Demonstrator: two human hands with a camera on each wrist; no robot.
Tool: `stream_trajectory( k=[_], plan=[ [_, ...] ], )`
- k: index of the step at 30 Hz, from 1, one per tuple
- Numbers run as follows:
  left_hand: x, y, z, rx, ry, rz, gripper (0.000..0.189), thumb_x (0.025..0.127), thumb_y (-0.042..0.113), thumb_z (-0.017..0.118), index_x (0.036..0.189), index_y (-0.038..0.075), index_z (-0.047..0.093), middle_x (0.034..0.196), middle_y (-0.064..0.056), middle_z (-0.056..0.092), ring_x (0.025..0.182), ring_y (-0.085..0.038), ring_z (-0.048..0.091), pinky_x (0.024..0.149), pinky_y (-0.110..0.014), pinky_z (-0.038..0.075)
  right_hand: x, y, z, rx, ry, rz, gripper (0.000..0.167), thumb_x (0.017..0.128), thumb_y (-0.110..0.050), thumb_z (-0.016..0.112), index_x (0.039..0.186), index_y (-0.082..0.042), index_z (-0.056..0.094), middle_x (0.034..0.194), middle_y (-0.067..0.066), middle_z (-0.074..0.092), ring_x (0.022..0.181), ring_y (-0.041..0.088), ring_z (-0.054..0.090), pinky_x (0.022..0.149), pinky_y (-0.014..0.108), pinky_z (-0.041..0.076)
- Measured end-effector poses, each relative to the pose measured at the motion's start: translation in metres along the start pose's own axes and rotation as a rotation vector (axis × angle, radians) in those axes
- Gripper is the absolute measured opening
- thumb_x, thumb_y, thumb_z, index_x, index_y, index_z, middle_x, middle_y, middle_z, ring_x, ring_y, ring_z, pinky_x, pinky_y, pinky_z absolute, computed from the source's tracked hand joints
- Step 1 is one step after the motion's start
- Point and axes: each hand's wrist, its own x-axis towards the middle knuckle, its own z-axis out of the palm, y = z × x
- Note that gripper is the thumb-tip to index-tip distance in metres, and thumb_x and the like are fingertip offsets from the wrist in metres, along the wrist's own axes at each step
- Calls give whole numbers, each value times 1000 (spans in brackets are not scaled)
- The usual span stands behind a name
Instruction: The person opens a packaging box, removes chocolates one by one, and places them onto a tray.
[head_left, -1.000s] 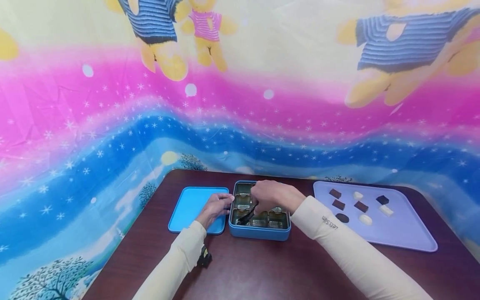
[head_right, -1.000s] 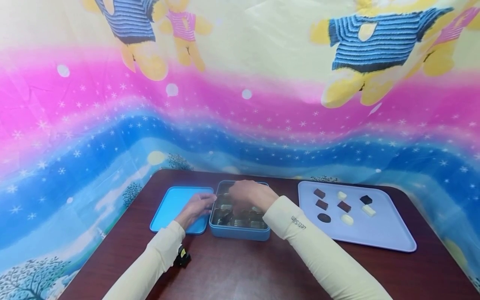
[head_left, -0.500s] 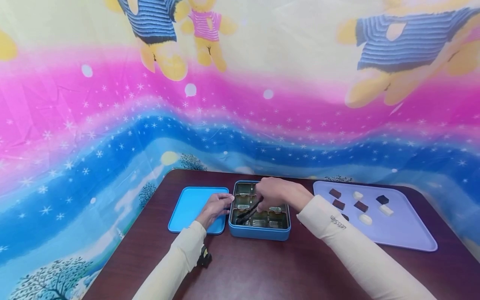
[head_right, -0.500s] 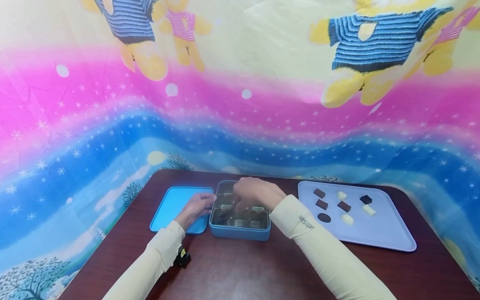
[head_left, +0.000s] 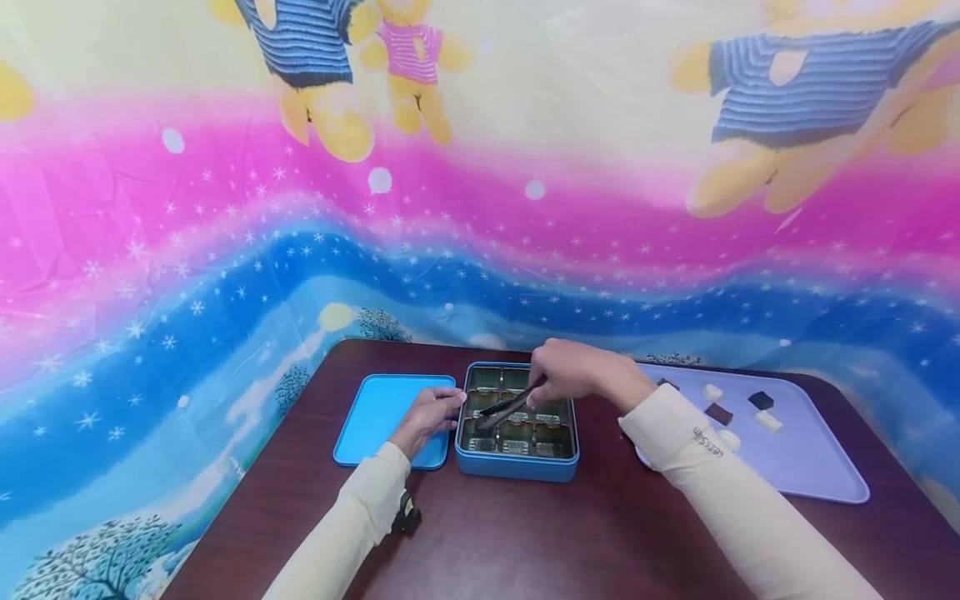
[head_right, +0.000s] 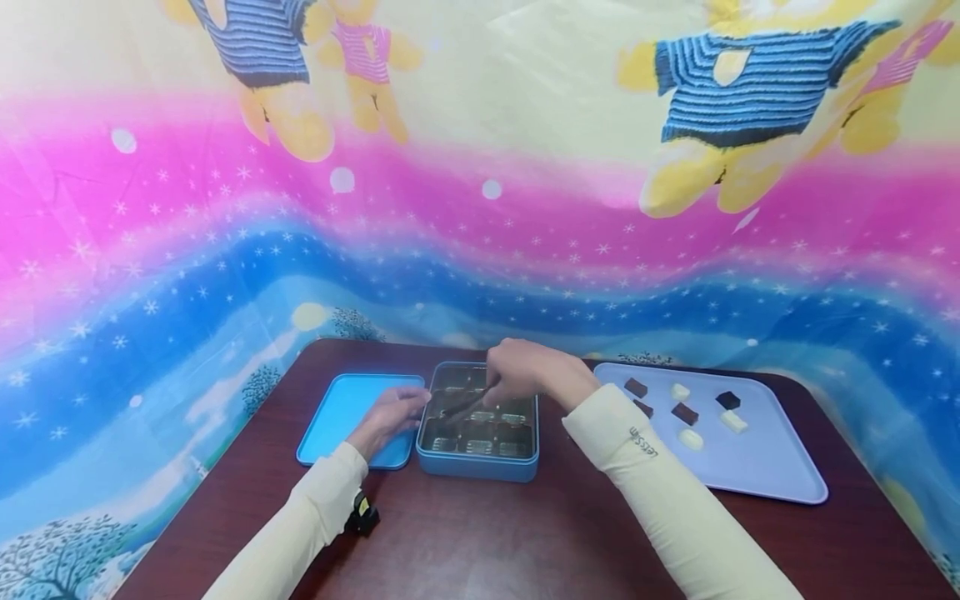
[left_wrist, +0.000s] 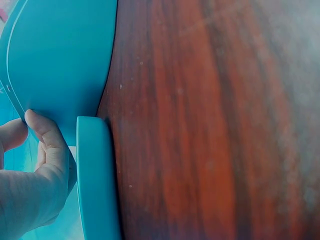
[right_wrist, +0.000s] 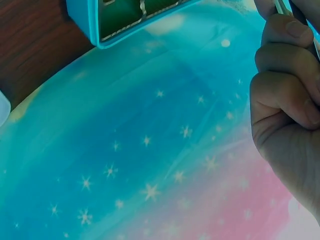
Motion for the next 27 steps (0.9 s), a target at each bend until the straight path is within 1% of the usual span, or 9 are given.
stream_trajectory(
  k=[1, 6, 9, 11, 12, 17, 18, 22, 27],
  plan=[
    [0, 0, 0, 2, 1, 0, 36, 100, 19, 62, 129, -1, 61, 116, -14, 65, 90, -18, 63, 70, -28, 55, -2, 2, -2, 9, 7, 2, 16, 91, -31, 74, 76, -27, 77, 55, -10, 53, 48, 6, 32, 52, 23, 32],
    [0, 0, 0, 3, 2, -1, 36, 100, 19, 62, 129, -1, 61, 115, -14, 66, 91, -18, 64, 70, -28, 55, -14, 14, -11, 33, 35, 5, 16, 92, -30, 73, 77, -25, 77, 55, -10, 47, 49, 6, 29, 51, 24, 30],
    [-1, 0, 0, 5, 3, -1, 35, 100, 19, 62, 129, -2, 60, 115, -15, 66, 91, -18, 64, 70, -28, 56, -24, 25, -17, 35, 62, 2, 14, 92, -29, 72, 81, -24, 79, 59, -12, 54, 49, 6, 32, 53, 25, 34],
    [-1, 0, 1, 5, 4, -1, 36, 100, 19, 62, 129, -2, 60, 116, -15, 66, 92, -19, 65, 71, -28, 56, -32, 34, -20, 28, 88, 4, 13, 93, -30, 72, 85, -23, 80, 60, -12, 58, 49, 6, 34, 60, 27, 38],
    [-1, 0, 1, 8, 4, -1, 36, 100, 19, 62, 129, -2, 60, 116, -15, 66, 92, -19, 65, 71, -28, 56, -36, 38, -21, 26, 100, 10, 13, 92, -31, 72, 86, -22, 80, 61, -11, 58, 50, 6, 34, 60, 28, 38],
    [-1, 0, 1, 13, 3, 1, 36, 100, 20, 62, 129, -1, 61, 117, -14, 65, 93, -19, 65, 71, -29, 56, -61, 65, -25, 54, 144, 59, 14, 92, -33, 72, 85, -23, 79, 59, -10, 54, 52, 6, 36, 59, 28, 38],
    [-1, 0, 1, 14, 3, 2, 36, 100, 20, 62, 129, -1, 61, 118, -14, 65, 94, -19, 65, 72, -29, 56, -67, 71, -26, 71, 150, 71, 14, 92, -33, 72, 84, -24, 79, 59, -9, 52, 52, 6, 36, 54, 27, 37],
    [0, 0, 1, 16, 10, 0, 35, 100, 20, 62, 129, -1, 61, 118, -15, 65, 93, -19, 65, 72, -29, 56, -87, 92, -25, 115, 175, 113, 13, 92, -33, 73, 85, -24, 79, 57, -7, 51, 50, 6, 39, 55, 26, 41],
    [-2, 1, 0, 13, 7, 2, 35, 100, 20, 62, 129, -1, 61, 118, -14, 65, 92, -18, 65, 72, -29, 56, -107, 115, -20, 134, 194, 165, 14, 91, -32, 74, 90, -20, 80, 65, -9, 62, 54, 8, 46, 56, 27, 43]
  ],
)
